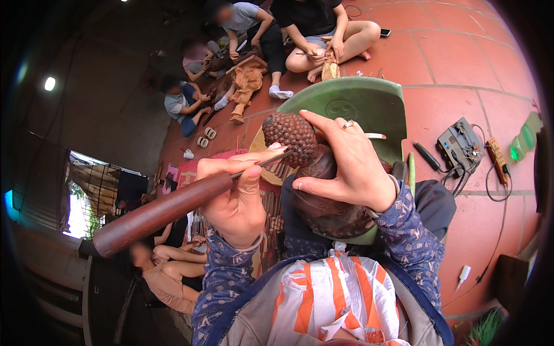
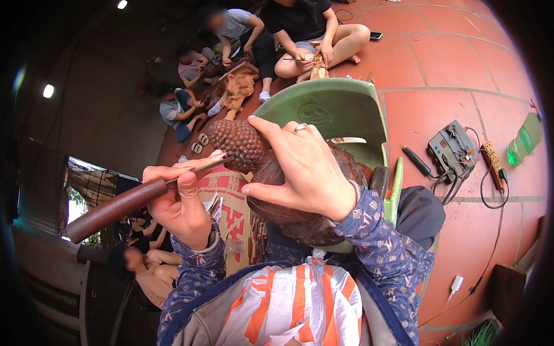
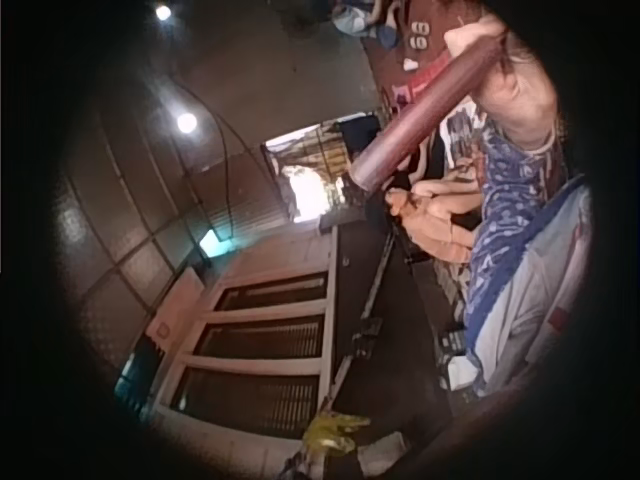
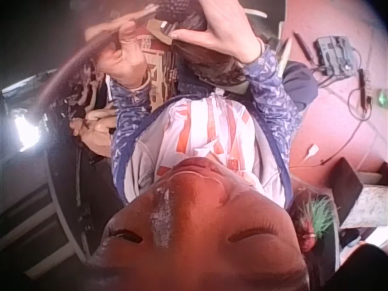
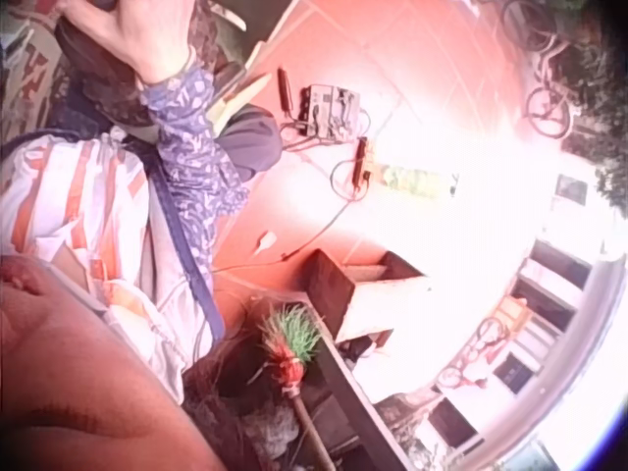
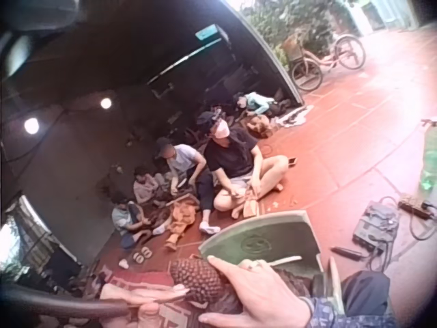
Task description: The person carves a small wooden figurine using a chisel and mallet. They hold the figurine in their left hand and use the chisel in their right hand to shape the head and body, occasionally striking the chisel with a mallet.
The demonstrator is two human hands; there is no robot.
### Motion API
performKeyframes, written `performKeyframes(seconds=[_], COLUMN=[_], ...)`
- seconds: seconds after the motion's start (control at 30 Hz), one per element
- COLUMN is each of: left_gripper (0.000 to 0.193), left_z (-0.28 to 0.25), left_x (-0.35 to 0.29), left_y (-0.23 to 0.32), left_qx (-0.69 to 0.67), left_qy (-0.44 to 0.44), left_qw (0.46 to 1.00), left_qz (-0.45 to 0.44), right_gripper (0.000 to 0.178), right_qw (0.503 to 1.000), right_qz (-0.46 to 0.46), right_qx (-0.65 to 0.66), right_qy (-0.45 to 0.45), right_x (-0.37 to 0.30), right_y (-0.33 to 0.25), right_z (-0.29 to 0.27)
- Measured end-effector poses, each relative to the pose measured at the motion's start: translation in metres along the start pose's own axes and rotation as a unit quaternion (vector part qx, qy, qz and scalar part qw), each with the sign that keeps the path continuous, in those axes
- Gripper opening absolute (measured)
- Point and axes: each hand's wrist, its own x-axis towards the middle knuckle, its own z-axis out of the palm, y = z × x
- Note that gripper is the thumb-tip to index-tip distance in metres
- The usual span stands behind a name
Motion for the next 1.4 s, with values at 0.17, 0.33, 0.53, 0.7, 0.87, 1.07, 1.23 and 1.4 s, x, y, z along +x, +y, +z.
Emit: performKeyframes(seconds=[0.17, 0.33, 0.53, 0.7, 0.87, 1.07, 1.23, 1.4], left_gripper=[0.018, 0.018, 0.018, 0.016, 0.016, 0.015, 0.008, 0.022], left_z=[0.0, 0.006, 0.009, 0.007, 0.007, 0.007, -0.009, -0.027], left_x=[-0.003, -0.004, -0.003, -0.001, 0.001, 0.001, 0.017, 0.021], left_y=[-0.002, -0.002, 0.001, 0.004, 0.006, 0.011, 0.013, 0.002], left_qx=[-0.012, 0.024, 0.048, 0.078, 0.097, 0.114, 0.129, -0.24], left_qy=[0.005, 0.023, 0.017, -0.003, -0.012, -0.009, -0.041, -0.206], left_qw=[1.0, 0.999, 0.998, 0.995, 0.993, 0.993, 0.99, 0.948], left_qz=[0.005, 0.035, 0.045, 0.055, 0.07, 0.032, -0.03, -0.036], right_gripper=[0.082, 0.081, 0.082, 0.082, 0.082, 0.082, 0.081, 0.081], right_qw=[1.0, 1.0, 1.0, 1.0, 1.0, 1.0, 1.0, 1.0], right_qz=[0.001, 0.002, 0.004, 0.003, 0.0, 0.002, -0.003, 0.008], right_qx=[-0.008, 0.001, 0.004, -0.002, -0.01, -0.008, -0.004, -0.006], right_qy=[0.0, 0.003, -0.001, -0.002, 0.0, -0.002, 0.009, -0.01], right_x=[0.0, 0.0, 0.0, -0.001, 0.0, -0.001, 0.0, -0.001], right_y=[0.002, 0.001, 0.002, 0.002, 0.001, -0.001, -0.001, 0.0], right_z=[0.0, 0.001, 0.0, -0.001, -0.001, -0.001, 0.0, -0.001])
